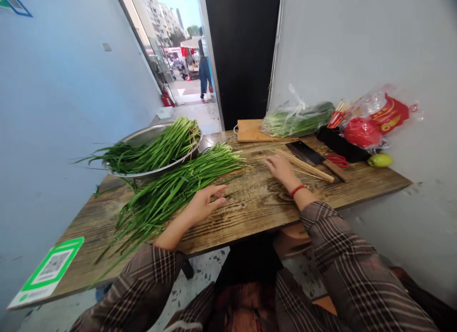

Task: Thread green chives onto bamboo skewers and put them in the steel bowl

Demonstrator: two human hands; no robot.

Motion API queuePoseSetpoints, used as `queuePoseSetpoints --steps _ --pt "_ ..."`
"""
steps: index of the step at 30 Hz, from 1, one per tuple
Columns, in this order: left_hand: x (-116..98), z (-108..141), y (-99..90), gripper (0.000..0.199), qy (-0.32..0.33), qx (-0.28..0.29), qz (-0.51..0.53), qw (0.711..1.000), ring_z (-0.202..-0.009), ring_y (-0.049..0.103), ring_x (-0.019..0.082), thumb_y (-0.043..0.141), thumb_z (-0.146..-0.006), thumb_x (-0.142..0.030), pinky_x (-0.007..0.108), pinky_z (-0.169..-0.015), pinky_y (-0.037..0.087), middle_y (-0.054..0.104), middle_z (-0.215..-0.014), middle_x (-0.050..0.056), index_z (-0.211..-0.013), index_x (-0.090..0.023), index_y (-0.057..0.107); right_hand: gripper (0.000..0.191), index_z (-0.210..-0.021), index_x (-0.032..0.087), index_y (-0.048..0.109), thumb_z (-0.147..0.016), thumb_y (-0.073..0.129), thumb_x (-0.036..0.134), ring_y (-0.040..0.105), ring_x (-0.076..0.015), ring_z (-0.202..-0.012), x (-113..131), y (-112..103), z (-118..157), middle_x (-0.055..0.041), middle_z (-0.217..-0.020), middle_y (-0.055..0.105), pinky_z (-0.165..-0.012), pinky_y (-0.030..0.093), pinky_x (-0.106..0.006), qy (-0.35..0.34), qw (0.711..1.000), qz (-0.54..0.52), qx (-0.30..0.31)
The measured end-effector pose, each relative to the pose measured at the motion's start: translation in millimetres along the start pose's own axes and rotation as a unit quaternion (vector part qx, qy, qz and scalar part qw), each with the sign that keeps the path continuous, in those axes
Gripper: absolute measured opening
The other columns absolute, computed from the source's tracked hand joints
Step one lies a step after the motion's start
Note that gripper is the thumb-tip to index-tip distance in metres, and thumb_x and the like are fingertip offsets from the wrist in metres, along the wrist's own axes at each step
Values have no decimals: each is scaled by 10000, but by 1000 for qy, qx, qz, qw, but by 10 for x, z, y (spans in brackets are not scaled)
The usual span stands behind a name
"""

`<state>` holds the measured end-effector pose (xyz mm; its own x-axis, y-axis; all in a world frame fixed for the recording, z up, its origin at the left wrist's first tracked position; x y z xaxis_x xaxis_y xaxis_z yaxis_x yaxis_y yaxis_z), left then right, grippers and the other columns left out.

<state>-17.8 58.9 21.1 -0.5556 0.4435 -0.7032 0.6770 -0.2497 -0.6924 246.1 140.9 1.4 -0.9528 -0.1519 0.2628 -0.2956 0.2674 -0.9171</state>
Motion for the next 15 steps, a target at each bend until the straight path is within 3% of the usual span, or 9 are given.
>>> queuePoseSetpoints --steps 3,6,10,15 --pt "42 -72 58 431 -7 -9 31 999 -908 687 204 615 -825 -348 356 -845 549 724 -1068 115 -1204 -145 644 280 -1144 162 652 -918 505 238 618 -222 -1002 -498 -36 7 -131 -1125 671 -872 452 -331 53 998 31 -3" --pt "-11 -200 129 394 0 -13 51 999 -888 688 197 615 -816 -302 339 -801 554 727 -1064 111 -1174 -146 663 190 -979 178 690 -888 562 285 642 -206 -895 -697 43 -11 -102 -1008 700 -784 466 -309 63 996 54 19" --pt "-16 -377 113 360 1 -50 71 996 -871 687 193 622 -810 -284 310 -759 551 741 -1014 100 -1137 -149 685 176 -854 187 674 -904 545 295 650 -204 -858 -701 163 -57 -85 -908 711 -739 456 -296 36 994 88 51" --pt "84 -468 38 321 -5 -84 73 994 -816 690 184 610 -821 -271 301 -751 548 750 -974 92 -1099 -141 703 195 -907 136 639 -939 465 219 635 -256 -957 -588 187 -40 -179 -986 691 -833 431 -351 -14 988 141 64"
Point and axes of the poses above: each hand's wrist, its own z-axis away from the middle knuckle, its own y-axis out of the palm, x = y × z, the point moved 10 cm from there along -z, towards the middle knuckle
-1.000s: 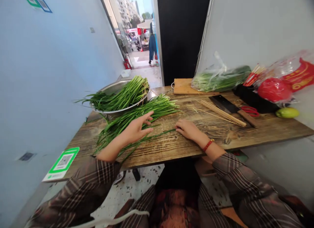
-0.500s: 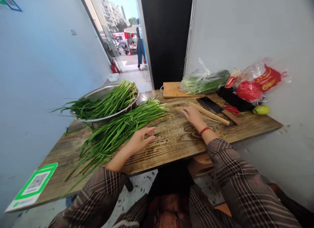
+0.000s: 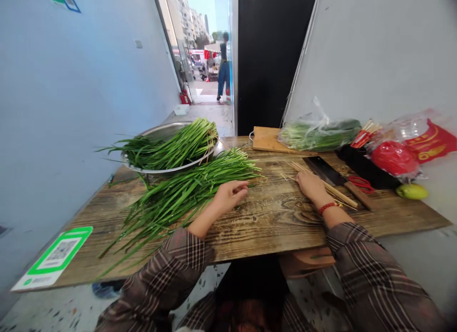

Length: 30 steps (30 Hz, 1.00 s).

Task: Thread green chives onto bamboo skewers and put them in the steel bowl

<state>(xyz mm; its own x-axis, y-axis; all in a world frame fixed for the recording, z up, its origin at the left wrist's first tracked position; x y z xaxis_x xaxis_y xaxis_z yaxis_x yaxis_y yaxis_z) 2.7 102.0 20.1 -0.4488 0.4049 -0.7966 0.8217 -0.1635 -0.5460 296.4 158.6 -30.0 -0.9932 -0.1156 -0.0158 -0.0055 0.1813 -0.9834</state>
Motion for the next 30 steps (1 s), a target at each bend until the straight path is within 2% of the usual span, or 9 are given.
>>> queuePoseSetpoints --steps 3,5,8,11,14,17,20,24,30 --pt "45 -15 -150 281 -6 -48 -3 999 -772 690 181 576 -856 -289 308 -742 550 751 -930 86 -1056 -144 708 209 -954 122 614 -952 420 200 623 -275 -977 21 -11 33 -200 -1007 674 -834 428 -372 -10 1000 18 -1" --pt "-1 -31 -308 260 15 -98 -36 994 -789 685 181 547 -882 -288 319 -775 543 743 -916 85 -1030 -146 707 210 -966 124 602 -959 409 207 620 -271 -975 16 -11 45 -188 -1004 671 -839 428 -372 -14 1000 19 -3" --pt "-189 -81 -516 255 89 -157 -136 974 -952 651 195 498 -914 -251 344 -882 510 710 -1023 99 -1050 -154 691 183 -964 152 597 -956 458 271 621 -242 -963 3 -4 45 -137 -996 674 -841 432 -345 -25 1000 10 -2" --pt "-276 -195 -588 293 118 -163 -271 941 -1111 580 236 478 -916 -213 393 -950 464 647 -1203 120 -1147 -157 650 154 -932 190 608 -938 506 306 626 -212 -933 -1 8 33 -85 -973 678 -809 436 -316 -39 999 2 5" --pt "-196 -311 -596 335 93 -148 -390 904 -1164 534 296 484 -907 -206 454 -954 418 623 -1258 142 -1208 -144 617 139 -876 188 619 -929 515 264 627 -215 -908 15 17 28 -83 -934 685 -803 425 -320 -47 999 9 9" --pt "-65 -333 -558 289 60 -129 -450 882 -1063 563 297 477 -917 -232 461 -897 400 678 -1131 135 -1139 -169 652 164 -895 173 626 -939 485 245 613 -238 -927 40 -1 48 -116 -952 685 -802 409 -343 -47 999 19 -1" --pt "-36 -247 -469 245 65 -116 -466 875 -1018 565 275 485 -918 -239 432 -840 393 686 -1095 115 -1076 -205 670 217 -949 173 619 -964 422 263 591 -259 -945 35 -73 91 -139 -1007 667 -759 395 -352 -27 999 23 -26" --pt "-130 -82 -349 213 95 -109 -474 868 -996 558 260 483 -923 -222 429 -832 372 686 -1053 94 -1031 -226 666 267 -1003 183 603 -984 362 298 583 -249 -893 -7 -295 153 -124 -1001 651 -708 376 -338 19 995 9 -99" --pt "-158 0 -289 206 98 -94 -460 877 -1015 543 265 465 -938 -246 449 -863 348 672 -1052 91 -999 -222 660 338 -1180 164 593 -982 350 289 585 -257 -910 73 -573 185 -136 -1012 631 -754 412 -339 12 982 -63 -180"
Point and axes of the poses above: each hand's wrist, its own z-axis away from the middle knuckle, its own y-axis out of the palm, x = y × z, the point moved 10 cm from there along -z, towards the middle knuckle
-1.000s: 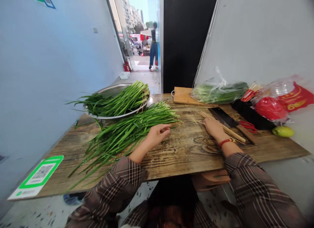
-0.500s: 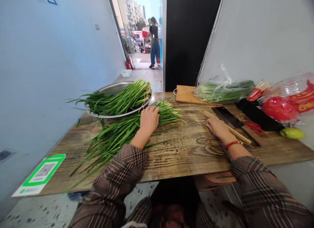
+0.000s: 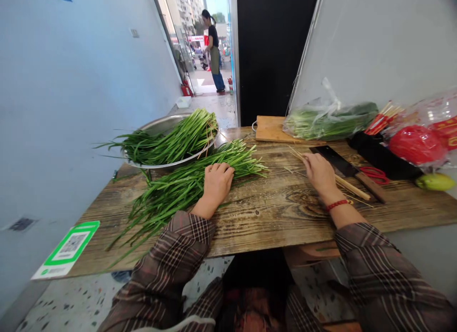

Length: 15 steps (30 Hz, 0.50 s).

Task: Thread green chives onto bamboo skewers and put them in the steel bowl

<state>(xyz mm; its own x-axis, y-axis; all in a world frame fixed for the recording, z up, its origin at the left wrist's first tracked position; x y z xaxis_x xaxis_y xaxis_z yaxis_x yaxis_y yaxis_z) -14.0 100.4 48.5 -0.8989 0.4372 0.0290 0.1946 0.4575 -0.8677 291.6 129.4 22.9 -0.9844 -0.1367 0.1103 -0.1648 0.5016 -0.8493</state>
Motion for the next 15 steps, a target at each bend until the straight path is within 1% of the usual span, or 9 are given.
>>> queuePoseSetpoints --steps 2,4,6,7,8,10,12,13,15 --pt "9 -16 -15 208 -12 -2 10 1000 -1035 537 274 471 -935 -258 457 -872 346 666 -1082 102 -1024 -216 654 352 -1218 168 590 -970 367 281 589 -257 -912 50 -49 -37 -143 -1025 623 -767 430 -339 9 998 -55 -19" --pt "-3 -49 -60 228 -24 -14 17 999 -1073 525 282 479 -932 -263 463 -893 341 655 -1136 109 -1087 -216 639 326 -1163 178 620 -948 397 280 594 -248 -899 120 -85 -90 -134 -1007 626 -768 449 -340 26 990 -132 -43" --pt "-54 -98 -105 256 -26 -28 26 999 -1106 511 286 480 -932 -264 466 -913 335 644 -1177 109 -1139 -218 623 267 -1061 180 634 -910 435 273 593 -222 -834 206 -102 -154 -105 -919 635 -746 470 -335 54 966 -240 -73" --pt "-94 -127 -114 261 -22 -32 30 999 -1110 507 285 477 -934 -263 466 -917 334 644 -1182 108 -1147 -219 622 230 -1016 185 627 -885 461 277 580 -196 -748 242 -74 -184 -71 -828 625 -689 475 -317 79 944 -310 -80" --pt "-141 -158 -110 262 -14 -31 35 999 -1108 506 283 471 -937 -262 465 -917 334 645 -1179 106 -1144 -220 626 205 -992 191 611 -861 485 286 550 -164 -640 295 15 -216 -29 -733 593 -597 462 -285 109 910 -395 -64" --pt "-214 -215 -76 258 -2 -26 38 999 -1096 507 279 461 -943 -263 462 -909 338 651 -1162 102 -1125 -221 639 192 -966 202 579 -817 508 300 473 -112 -495 438 238 -249 43 -615 499 -449 379 -221 172 817 -549 -21" --pt "-229 -254 -24 259 -6 -19 32 999 -1079 507 281 458 -944 -269 460 -890 345 653 -1143 102 -1116 -219 645 193 -929 205 568 -770 543 310 428 -79 -443 608 408 -254 70 -592 465 -376 285 -181 209 742 -637 11" --pt "-220 -265 6 257 -12 -16 26 999 -1068 506 284 464 -941 -272 458 -876 349 651 -1135 102 -1113 -219 648 190 -909 204 564 -750 556 309 416 -67 -430 671 473 -247 76 -591 463 -362 263 -170 224 715 -662 21" --pt "-203 -272 69 245 -18 -7 17 1000 -1050 503 290 492 -927 -277 455 -854 356 644 -1124 101 -1101 -226 656 183 -876 202 558 -729 575 310 397 -50 -409 756 566 -225 85 -585 458 -345 244 -158 238 685 -687 37"
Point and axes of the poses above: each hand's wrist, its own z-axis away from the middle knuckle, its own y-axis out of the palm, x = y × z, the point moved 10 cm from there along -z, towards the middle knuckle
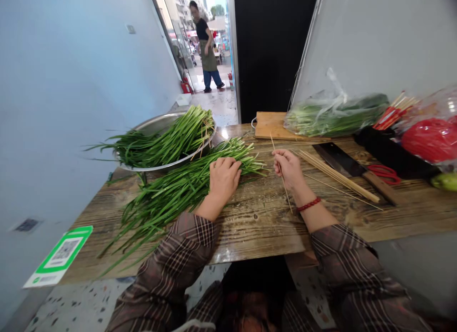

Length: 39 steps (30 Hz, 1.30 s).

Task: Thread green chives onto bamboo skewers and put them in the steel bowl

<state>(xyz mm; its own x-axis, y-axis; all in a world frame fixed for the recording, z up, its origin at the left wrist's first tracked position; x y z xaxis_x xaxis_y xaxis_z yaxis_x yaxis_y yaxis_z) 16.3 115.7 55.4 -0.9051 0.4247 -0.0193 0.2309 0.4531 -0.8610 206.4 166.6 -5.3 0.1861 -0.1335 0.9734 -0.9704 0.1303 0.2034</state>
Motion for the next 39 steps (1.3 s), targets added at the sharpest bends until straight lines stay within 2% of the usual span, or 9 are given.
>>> queuePoseSetpoints --steps 9,15,17,22,25,29,32,36,39 --pt "-108 14 87 192 23 -2 5 1000 -1113 493 274 488 -922 -224 456 -908 350 623 -1174 79 -908 -229 679 185 -858 202 561 -770 599 360 358 -54 -386 -223 208 94 88 -539 446 -352 245 -175 29 996 42 77" --pt "-216 115 12 169 56 -24 30 998 -1134 499 249 487 -917 -184 428 -933 342 639 -1193 73 -869 -197 649 286 -835 183 582 -805 591 467 355 -76 -484 -163 38 32 69 -563 439 -451 283 -201 -23 993 112 22" --pt "-225 139 -4 152 63 -31 33 997 -1099 516 243 500 -908 -180 416 -914 347 652 -1161 72 -861 -193 644 333 -849 169 615 -822 571 498 363 -84 -497 -106 56 60 62 -563 448 -474 294 -214 -34 986 152 54" --pt "-260 165 -61 136 65 -27 53 996 -991 548 215 491 -913 -172 400 -873 348 685 -1039 58 -883 -188 623 398 -832 156 665 -872 516 523 416 -99 -517 -29 257 234 43 -547 487 -517 322 -228 -49 942 262 203" --pt "-416 197 -53 149 109 8 45 993 -973 552 209 463 -928 -173 401 -875 348 682 -1043 58 -917 -180 611 424 -845 151 682 -909 463 508 442 -107 -520 14 189 203 38 -537 492 -543 343 -234 -80 933 300 180" --pt "-598 290 194 141 177 135 24 974 -904 561 217 491 -921 -217 380 -781 373 668 -1006 75 -898 -169 622 464 -949 147 691 -956 372 483 465 -116 -520 18 110 137 34 -533 499 -573 365 -245 -105 928 324 150" --pt "-506 281 272 167 148 157 67 974 -918 580 214 501 -932 -264 364 -774 396 668 -1006 64 -962 -182 644 453 -1089 142 663 -974 339 437 484 -123 -528 40 118 153 34 -540 508 -594 380 -253 -111 926 328 148" --pt "-154 186 199 216 33 79 143 986 -922 606 189 471 -948 -230 328 -801 448 670 -1012 74 -1068 -172 640 441 -1305 141 527 -974 353 376 471 -122 -501 143 65 172 51 -546 501 -575 387 -255 -121 943 289 109" --pt "-34 174 225 195 3 59 169 984 -859 614 182 491 -929 -201 310 -774 478 670 -951 77 -1022 -156 656 400 -1286 166 541 -965 380 341 457 -116 -494 236 28 185 55 -545 485 -551 379 -248 -147 953 253 85"
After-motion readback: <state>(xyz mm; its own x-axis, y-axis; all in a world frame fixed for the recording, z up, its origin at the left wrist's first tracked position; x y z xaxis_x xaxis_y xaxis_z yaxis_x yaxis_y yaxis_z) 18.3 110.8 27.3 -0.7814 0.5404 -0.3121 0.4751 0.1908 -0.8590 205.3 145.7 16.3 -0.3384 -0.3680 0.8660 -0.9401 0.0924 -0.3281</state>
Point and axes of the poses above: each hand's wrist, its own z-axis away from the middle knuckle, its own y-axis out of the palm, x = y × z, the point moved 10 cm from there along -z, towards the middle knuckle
